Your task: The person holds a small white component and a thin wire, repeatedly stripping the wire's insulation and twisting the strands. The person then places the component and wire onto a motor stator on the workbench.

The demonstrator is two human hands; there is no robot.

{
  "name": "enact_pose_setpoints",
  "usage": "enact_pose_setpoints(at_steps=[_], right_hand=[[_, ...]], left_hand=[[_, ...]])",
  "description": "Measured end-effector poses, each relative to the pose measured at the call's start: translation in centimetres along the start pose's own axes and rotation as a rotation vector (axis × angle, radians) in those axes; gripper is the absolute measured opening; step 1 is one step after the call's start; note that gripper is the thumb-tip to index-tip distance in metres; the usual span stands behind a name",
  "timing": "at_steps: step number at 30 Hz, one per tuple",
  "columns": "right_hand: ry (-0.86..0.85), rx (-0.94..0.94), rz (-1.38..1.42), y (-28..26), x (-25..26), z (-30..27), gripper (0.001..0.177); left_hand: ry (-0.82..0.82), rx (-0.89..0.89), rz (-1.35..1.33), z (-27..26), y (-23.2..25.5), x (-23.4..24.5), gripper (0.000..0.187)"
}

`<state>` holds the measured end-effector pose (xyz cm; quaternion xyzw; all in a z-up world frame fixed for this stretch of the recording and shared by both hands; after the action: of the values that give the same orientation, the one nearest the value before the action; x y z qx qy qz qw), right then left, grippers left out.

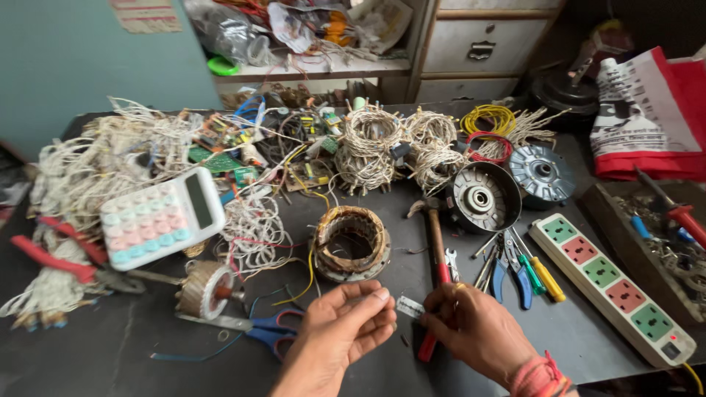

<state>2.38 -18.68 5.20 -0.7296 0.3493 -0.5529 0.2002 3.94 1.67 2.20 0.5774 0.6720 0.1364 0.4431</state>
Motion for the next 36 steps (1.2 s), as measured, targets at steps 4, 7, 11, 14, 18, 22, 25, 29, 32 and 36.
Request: enact_pose_setpoints(at_steps=[4, 7, 11, 14, 18, 22, 25, 29, 32, 36], right_hand=[[0.035, 0.066, 0.091, 0.5, 0.0, 0.4, 0.027], [0.098, 0.174, -0.025, 1.2, 0.2, 0.4, 0.035], [0.137, 0.051, -0.062, 2.4, 0.5, 0.8, 0.044], [0.214, 0.097, -0.143, 2.3, 1.0, 0.9, 0.047], [0.283, 0.135, -0.284, 1.5, 1.0, 0.5, 0.037], [0.265, 0.238, -0.366, -0.1, 0.8, 0.0, 0.033], [0.185, 0.209, -0.417, -1.0, 0.0, 0.0, 0.032], [0.164, 0.246, -0.446, -1.6, -0.3, -0.1, 0.028], [0.165, 0.27, -0.419, -2.2, -0.7, -0.3, 0.024], [0.166, 0.266, -0.367, -2.8, -0.9, -0.4, 0.02]], left_hand=[[-0.01, -0.138, 0.06, -1.1, 1.0, -0.7, 0.025], [-0.027, -0.217, 0.119, -1.6, 0.5, -1.2, 0.028], [0.021, -0.225, 0.194, -1.9, 0.1, -1.1, 0.035], [0.055, -0.231, 0.207, -2.0, 0.3, -1.0, 0.038], [0.111, -0.241, 0.266, -2.3, 0.4, -0.3, 0.039], [0.157, -0.24, 0.346, -2.1, 0.5, 0.2, 0.041], [0.124, -0.264, 0.379, -1.7, 0.8, 0.2, 0.042], [0.066, -0.31, 0.372, -1.9, 0.7, -0.1, 0.043], [0.057, -0.33, 0.39, -2.0, 1.1, -0.4, 0.045], [0.035, -0.427, 0.451, -1.8, 2.3, -1.1, 0.044]])
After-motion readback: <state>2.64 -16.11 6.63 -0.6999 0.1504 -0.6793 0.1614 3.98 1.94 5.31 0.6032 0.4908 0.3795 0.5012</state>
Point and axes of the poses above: each hand's wrist, its own z-axis towards the middle knuckle, its own x-axis out of the back of the hand, y = z × x, the point moved 5 cm from there along z, towards the middle knuckle, and after that the axes turned 6 degrees about z, right-handed, at the moved point
